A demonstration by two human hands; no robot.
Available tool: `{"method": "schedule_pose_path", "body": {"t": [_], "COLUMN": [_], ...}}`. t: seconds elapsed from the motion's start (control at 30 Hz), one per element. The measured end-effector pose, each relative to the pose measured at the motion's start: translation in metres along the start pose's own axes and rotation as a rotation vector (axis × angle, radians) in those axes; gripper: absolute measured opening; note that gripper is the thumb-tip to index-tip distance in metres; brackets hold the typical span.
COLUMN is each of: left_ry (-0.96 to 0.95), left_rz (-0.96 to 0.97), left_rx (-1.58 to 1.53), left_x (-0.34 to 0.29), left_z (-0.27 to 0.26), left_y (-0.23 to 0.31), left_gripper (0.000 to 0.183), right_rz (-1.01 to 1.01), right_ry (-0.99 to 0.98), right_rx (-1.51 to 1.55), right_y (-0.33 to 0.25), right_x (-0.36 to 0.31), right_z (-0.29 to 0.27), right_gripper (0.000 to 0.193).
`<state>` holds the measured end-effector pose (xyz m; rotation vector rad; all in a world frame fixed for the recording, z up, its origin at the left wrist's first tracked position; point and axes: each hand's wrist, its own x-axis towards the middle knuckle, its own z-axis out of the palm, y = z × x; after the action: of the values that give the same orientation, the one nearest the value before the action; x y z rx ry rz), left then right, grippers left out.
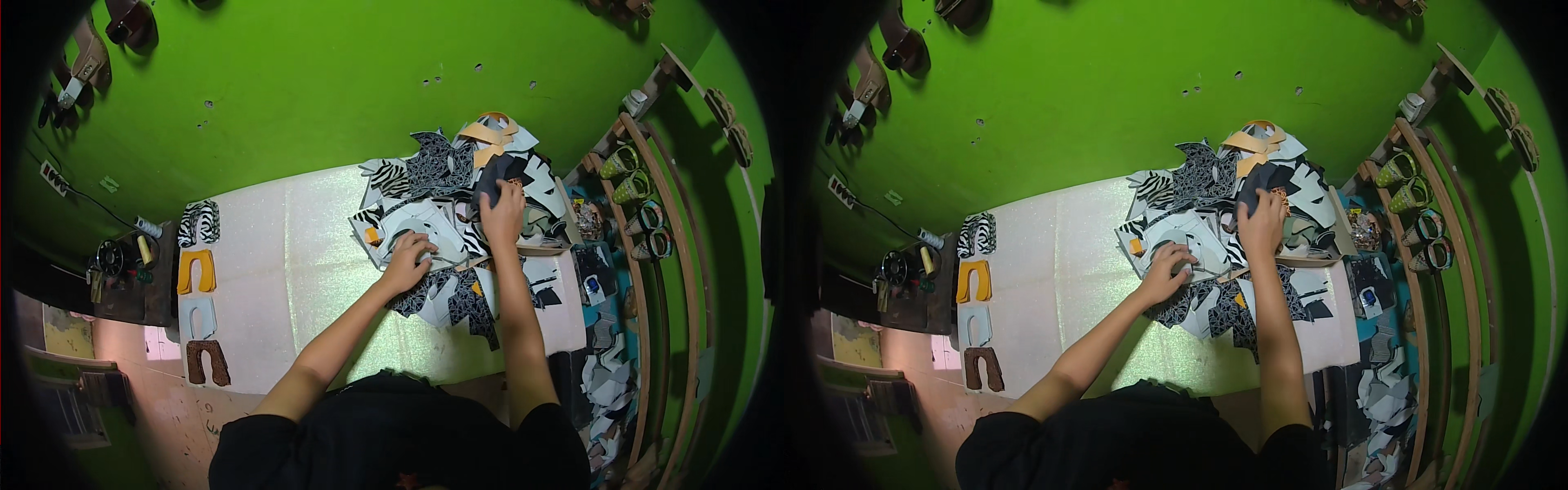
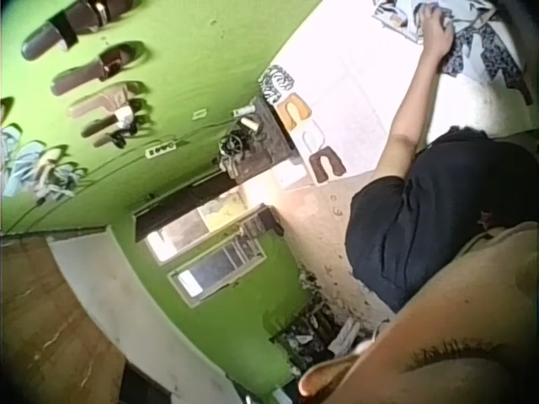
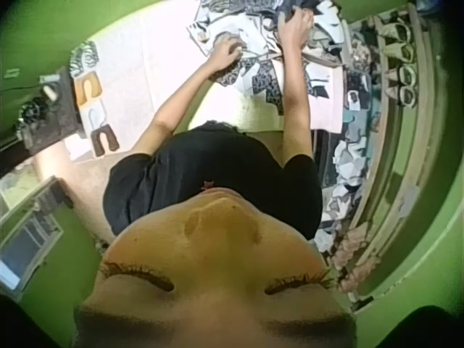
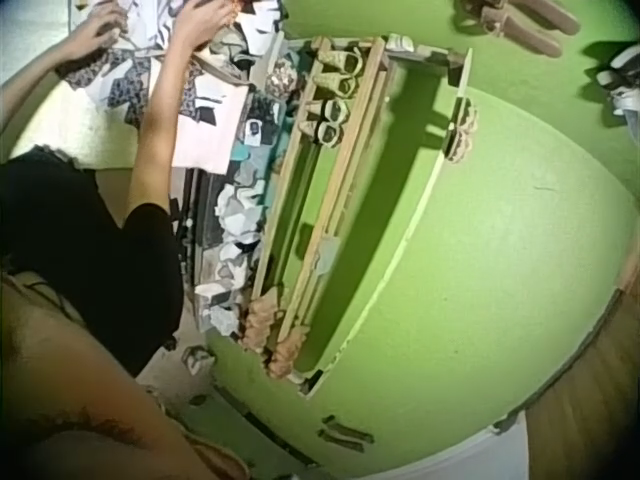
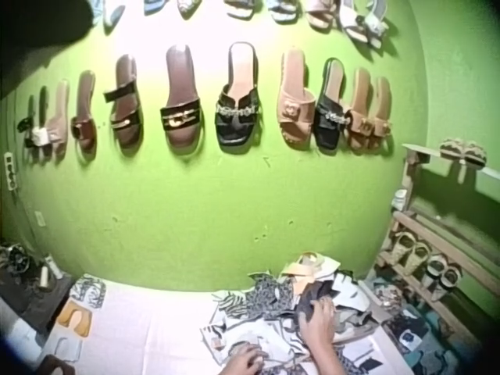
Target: Sorting and arranging leather and fabric shoe components on a workbench.
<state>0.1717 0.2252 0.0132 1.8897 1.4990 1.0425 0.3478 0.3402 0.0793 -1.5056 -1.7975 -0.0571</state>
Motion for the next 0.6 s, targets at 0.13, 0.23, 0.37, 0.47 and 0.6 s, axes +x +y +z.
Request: {"method": "schedule_pose_path", "body": {"t": [0.13,0.23,0.37,0.47,0.6], "left_ry": [0.013,0.045,0.107,0.13,0.091], "left_rz": [-0.008,-0.032,-0.093,-0.138,-0.298], "left_rx": [-0.051,-0.059,-0.04,-0.09,-0.535], "left_x": [0.0,-0.004,-0.004,0.001,0.003], "left_z": [0.0,-0.002,-0.008,-0.006,0.003], "left_y": [0.002,0.001,0.0,0.002,-0.004], "left_gripper": [0.025,0.024,0.022,0.021,0.026], "right_rz": [0.065,0.099,0.179,0.269,0.355], "right_ry": [0.017,0.038,0.009,-0.096,-0.475], "right_rx": [-0.276,-0.068,0.376,0.723,0.926], "right_y": [0.002,0.017,0.028,0.029,-0.006], "right_x": [0.003,-0.001,-0.012,-0.031,-0.067], "right_z": [0.024,0.033,0.029,0.02,0.005], "right_gripper": [0.045,0.035,0.024,0.026,0.021]}}
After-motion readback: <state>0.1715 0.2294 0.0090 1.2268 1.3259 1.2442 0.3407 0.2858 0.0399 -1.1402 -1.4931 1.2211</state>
